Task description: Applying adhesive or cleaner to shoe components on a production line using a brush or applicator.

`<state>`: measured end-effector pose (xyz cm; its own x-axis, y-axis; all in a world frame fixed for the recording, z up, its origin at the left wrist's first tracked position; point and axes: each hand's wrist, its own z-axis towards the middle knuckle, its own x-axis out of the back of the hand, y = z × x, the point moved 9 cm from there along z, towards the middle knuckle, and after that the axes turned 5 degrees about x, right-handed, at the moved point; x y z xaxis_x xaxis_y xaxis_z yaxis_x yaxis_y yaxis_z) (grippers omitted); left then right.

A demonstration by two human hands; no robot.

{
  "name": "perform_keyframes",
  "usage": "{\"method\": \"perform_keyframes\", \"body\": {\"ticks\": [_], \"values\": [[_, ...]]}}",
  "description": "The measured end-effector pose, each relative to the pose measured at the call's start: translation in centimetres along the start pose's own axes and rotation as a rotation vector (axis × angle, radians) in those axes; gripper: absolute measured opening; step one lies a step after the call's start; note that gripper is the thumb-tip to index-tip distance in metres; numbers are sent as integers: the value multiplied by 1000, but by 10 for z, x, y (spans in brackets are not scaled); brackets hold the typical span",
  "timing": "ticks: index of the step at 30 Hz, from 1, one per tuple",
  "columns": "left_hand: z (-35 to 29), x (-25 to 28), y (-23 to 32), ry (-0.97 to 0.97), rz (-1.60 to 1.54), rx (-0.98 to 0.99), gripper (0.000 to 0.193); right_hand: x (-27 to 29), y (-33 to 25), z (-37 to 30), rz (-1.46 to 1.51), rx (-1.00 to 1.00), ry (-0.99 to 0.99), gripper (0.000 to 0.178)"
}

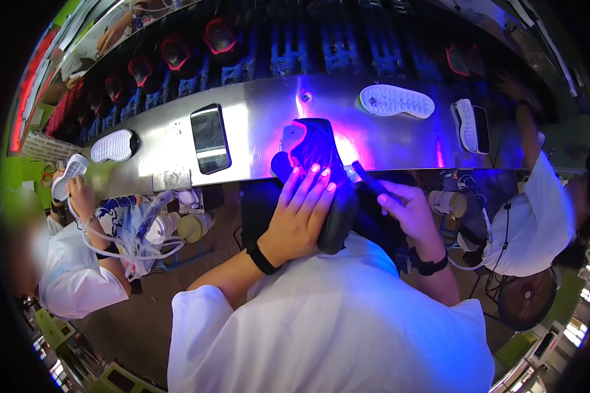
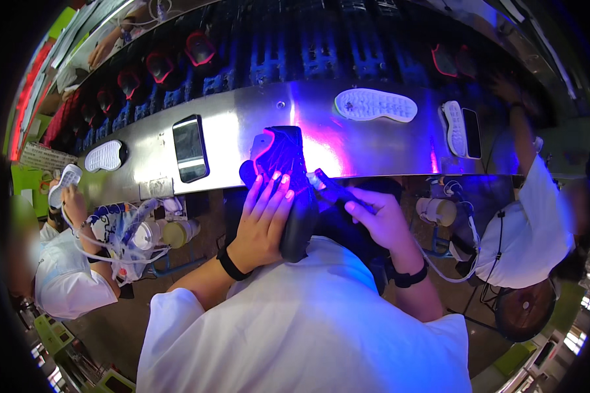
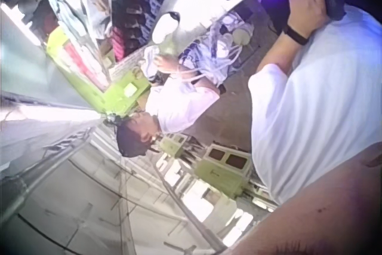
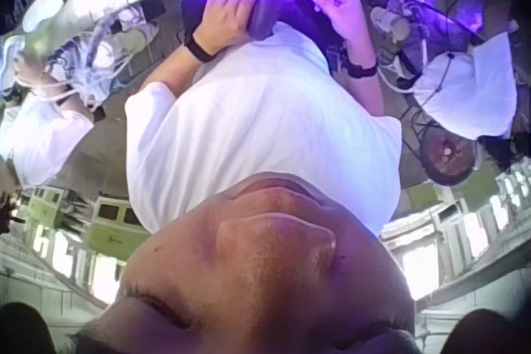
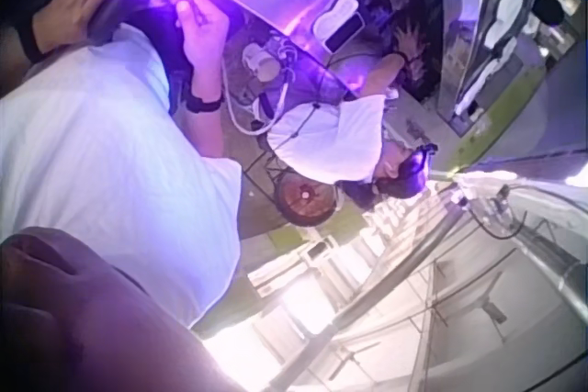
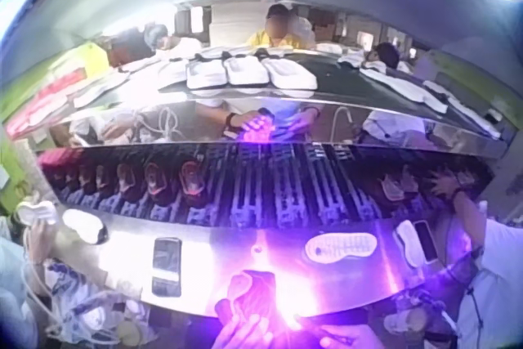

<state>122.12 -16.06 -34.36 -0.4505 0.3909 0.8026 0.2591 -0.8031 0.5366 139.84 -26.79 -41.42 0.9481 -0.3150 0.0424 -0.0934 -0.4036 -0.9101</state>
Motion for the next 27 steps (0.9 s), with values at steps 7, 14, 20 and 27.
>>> {"method": "perform_keyframes", "body": {"ticks": [7, 14, 20, 27], "values": [[14, -10, 16, -35, 51, -3, 66, 17, 4, -22, -11, 30, -10, 34], [27, -13, 25, -37, 66, 19, 75, 30, -7, -33, -85, 71, 16, 33], [42, -17, 33, -29, 91, 43, 88, 40, -12, -42, -123, 182, 62, 33], [61, -21, 40, -60, 112, 107, 95, 48, 11, -48, 6, 105, 129, 35]]}}
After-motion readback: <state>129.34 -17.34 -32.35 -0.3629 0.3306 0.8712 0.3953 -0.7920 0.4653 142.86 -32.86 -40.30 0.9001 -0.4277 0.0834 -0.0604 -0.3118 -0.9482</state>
